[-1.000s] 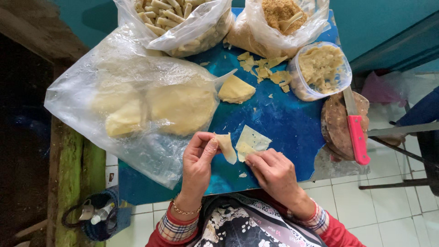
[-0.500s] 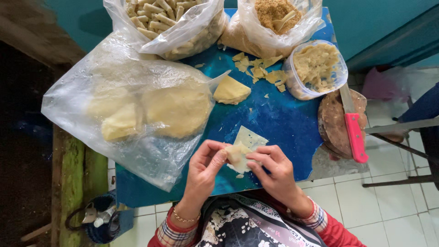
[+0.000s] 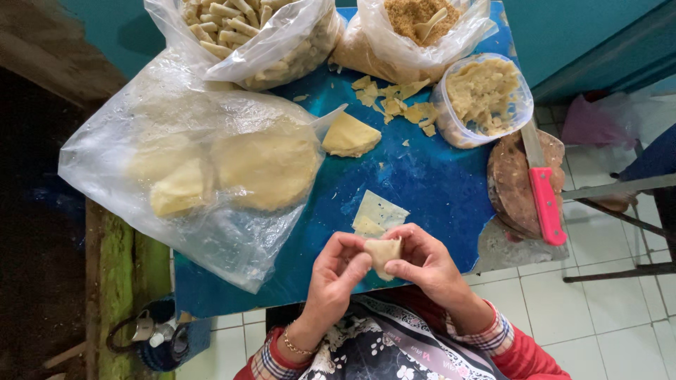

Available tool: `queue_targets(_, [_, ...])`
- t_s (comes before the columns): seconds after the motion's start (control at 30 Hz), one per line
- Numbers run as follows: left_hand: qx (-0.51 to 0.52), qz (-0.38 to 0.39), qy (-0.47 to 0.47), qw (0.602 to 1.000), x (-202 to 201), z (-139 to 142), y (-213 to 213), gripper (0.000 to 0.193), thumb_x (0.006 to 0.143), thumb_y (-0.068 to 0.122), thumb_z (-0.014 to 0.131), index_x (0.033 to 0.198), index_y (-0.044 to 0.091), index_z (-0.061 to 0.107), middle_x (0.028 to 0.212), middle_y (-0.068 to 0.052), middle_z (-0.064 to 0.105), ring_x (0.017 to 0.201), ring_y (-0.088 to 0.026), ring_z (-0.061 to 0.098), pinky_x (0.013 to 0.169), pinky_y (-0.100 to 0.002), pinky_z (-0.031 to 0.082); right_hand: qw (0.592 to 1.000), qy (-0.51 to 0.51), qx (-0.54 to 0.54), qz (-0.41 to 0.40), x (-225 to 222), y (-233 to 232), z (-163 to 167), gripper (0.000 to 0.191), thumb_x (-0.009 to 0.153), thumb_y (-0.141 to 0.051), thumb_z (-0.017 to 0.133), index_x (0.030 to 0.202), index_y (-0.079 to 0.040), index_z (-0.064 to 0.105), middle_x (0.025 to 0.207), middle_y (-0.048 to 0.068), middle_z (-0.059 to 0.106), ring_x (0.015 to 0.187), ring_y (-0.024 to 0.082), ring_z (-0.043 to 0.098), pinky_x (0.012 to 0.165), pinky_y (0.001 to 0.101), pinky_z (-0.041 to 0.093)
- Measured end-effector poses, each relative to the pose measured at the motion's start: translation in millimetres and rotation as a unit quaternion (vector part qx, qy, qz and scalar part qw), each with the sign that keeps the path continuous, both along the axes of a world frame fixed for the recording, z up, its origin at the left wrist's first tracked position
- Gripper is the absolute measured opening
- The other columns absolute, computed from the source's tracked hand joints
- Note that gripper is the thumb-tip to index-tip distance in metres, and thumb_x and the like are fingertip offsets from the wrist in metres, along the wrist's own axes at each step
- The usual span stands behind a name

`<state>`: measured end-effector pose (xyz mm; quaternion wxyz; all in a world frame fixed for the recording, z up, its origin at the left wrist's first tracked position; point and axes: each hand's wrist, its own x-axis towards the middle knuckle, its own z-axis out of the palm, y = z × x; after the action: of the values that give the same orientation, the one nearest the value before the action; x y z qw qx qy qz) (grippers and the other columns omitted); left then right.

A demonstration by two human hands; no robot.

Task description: The person pinches off pieces of dough and presses and stretches each piece by hand into a thin square wrapper on a plastic-covered table, stacking the finished wrappers. Near the end, the person spoons filling from a container onto a wrapper.

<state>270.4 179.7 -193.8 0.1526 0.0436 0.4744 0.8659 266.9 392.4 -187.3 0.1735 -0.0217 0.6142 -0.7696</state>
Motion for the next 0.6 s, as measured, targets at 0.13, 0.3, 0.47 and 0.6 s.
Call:
queue_targets(0.13, [-0.088, 0.029, 0.047, 0.995, 4, 2, -2, 0.028, 0.095, 0.004, 0.073, 0.118, 0.001, 0.057, 0.109, -0.006, 0.07, 0.1, -0.012, 0.069, 0.088, -0.027, 0.057, 0.987, 0.082, 0.14, 0.02, 0, 4, 5, 0.018, 0.091, -0.006, 0.077, 0.107, -0.001, 0.069, 0.1, 0.005, 0.067, 0.088, 0.011, 0.061, 0.076, 0.027, 0.049])
queue_targets(0.3, [-0.338, 0.115, 0.216, 0.909, 7, 15, -12, 0.035, 0.089, 0.005, 0.08, 0.117, 0.001, 0.06, 0.095, -0.008, 0.074, 0.082, -0.015, 0.077, 0.072, -0.027, 0.061, 0.969, 0.12, 0.21, 0.048, -1, -2, 16, 0.012, 0.092, -0.01, 0.075, 0.1, -0.001, 0.072, 0.084, 0.004, 0.071, 0.075, 0.007, 0.061, 0.067, 0.0247, 0.051])
queue_targets(0.47, [-0.424, 0.101, 0.3, 0.849, 12, 29, -25, 0.036, 0.088, 0.005, 0.078, 0.12, 0.002, 0.061, 0.092, -0.012, 0.072, 0.076, -0.023, 0.073, 0.068, -0.033, 0.058, 0.941, 0.133, 0.31, 0.015, 0, -20, 20, 0.022, 0.087, -0.012, 0.077, 0.104, -0.002, 0.07, 0.075, 0.002, 0.071, 0.061, 0.005, 0.063, 0.056, 0.0228, 0.05])
queue_targets(0.6, [-0.402, 0.099, 0.276, 0.868, 13, 34, -24, 0.038, 0.088, 0.006, 0.077, 0.122, 0.001, 0.06, 0.091, -0.013, 0.071, 0.074, -0.022, 0.072, 0.065, -0.034, 0.057, 0.952, 0.145, 0.271, 0.01, -1, -22, 20, 0.018, 0.088, -0.009, 0.077, 0.102, 0.0, 0.071, 0.082, 0.002, 0.069, 0.065, 0.005, 0.059, 0.056, 0.0232, 0.048])
